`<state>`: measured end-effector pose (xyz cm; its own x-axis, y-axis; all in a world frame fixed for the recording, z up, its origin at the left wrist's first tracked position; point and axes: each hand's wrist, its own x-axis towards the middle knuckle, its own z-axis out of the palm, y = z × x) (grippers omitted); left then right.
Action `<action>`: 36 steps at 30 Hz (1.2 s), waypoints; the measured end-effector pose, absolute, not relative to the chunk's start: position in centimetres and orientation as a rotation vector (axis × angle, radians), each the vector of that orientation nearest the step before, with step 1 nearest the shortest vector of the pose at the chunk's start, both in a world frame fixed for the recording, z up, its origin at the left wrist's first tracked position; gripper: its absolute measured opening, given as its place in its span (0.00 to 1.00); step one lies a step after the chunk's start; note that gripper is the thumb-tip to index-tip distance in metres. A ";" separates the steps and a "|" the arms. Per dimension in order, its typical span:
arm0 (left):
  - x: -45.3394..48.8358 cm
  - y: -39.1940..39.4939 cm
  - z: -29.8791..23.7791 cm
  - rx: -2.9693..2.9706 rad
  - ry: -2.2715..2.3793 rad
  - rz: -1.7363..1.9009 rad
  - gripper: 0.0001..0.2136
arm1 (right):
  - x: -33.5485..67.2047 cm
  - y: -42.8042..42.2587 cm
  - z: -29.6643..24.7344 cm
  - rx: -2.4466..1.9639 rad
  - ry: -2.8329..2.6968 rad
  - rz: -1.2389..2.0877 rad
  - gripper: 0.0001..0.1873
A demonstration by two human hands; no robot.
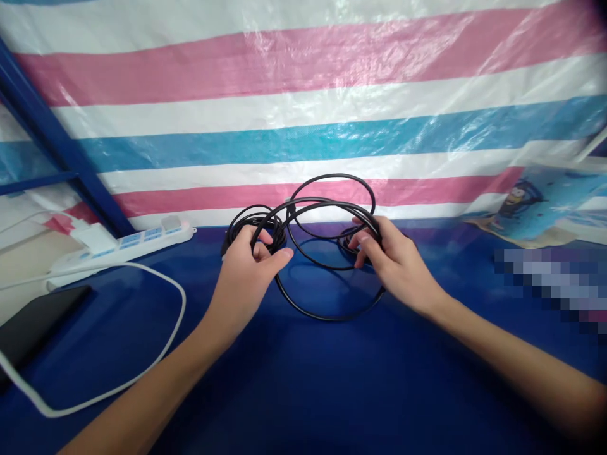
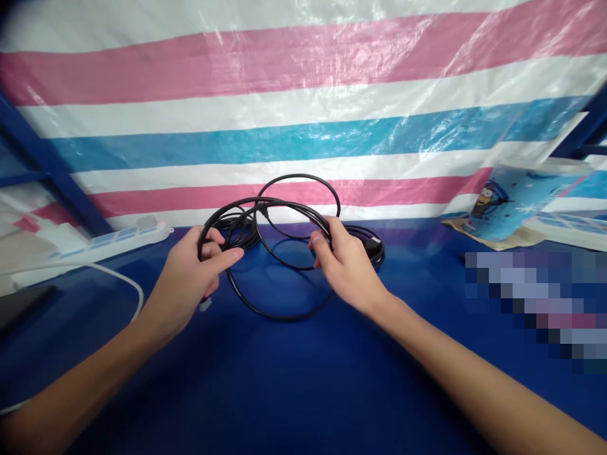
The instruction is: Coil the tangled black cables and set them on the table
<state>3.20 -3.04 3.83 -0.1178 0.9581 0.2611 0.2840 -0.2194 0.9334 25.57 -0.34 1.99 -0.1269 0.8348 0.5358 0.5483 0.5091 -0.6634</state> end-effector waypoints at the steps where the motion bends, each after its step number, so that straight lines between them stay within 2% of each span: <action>1: 3.0 -2.9 3.6 1.555 1.432 1.374 0.12 | 25.5 -0.5 2.1 -1.153 -1.811 0.365 0.11; 3: 2.8 -2.6 3.4 1.610 1.477 1.385 0.14 | 25.3 -0.6 2.1 -1.134 -1.799 0.346 0.11; 8: 2.4 -2.0 3.1 1.799 1.702 1.348 0.26 | 24.9 -0.9 1.8 -1.059 -1.733 0.301 0.17; 9: 2.3 -1.9 3.0 1.832 1.733 1.304 0.26 | 24.8 -0.9 1.7 -1.036 -1.737 0.304 0.18; 12: 2.4 -1.7 2.4 1.842 1.729 1.138 0.15 | 24.6 -1.2 1.6 -0.990 -1.746 0.350 0.18; 14: 2.5 -1.7 2.2 1.818 1.672 1.057 0.11 | 24.5 -1.2 1.6 -0.990 -1.750 0.382 0.18; 19: 2.6 -2.0 3.2 1.568 1.243 0.912 0.16 | 25.0 -0.6 1.6 -1.060 -1.732 0.399 0.17; 21: 2.5 -2.5 3.7 1.506 1.102 0.801 0.16 | 25.3 -0.1 1.6 -1.151 -1.752 0.262 0.19; 26: 2.4 -3.2 3.8 1.364 0.745 0.580 0.14 | 25.4 -0.1 1.9 -1.189 -1.889 -0.462 0.28; 29: 2.6 -3.2 3.5 1.226 0.653 0.619 0.16 | 25.3 -0.6 2.3 -1.168 -1.905 -0.621 0.26; 34: 3.3 -2.9 3.4 1.076 0.725 0.787 0.25 | 26.2 -0.5 3.0 -1.360 -1.916 -0.797 0.21; 36: 3.7 -2.9 3.3 1.041 0.747 0.838 0.24 | 26.7 -0.4 3.2 -1.452 -1.924 -0.795 0.17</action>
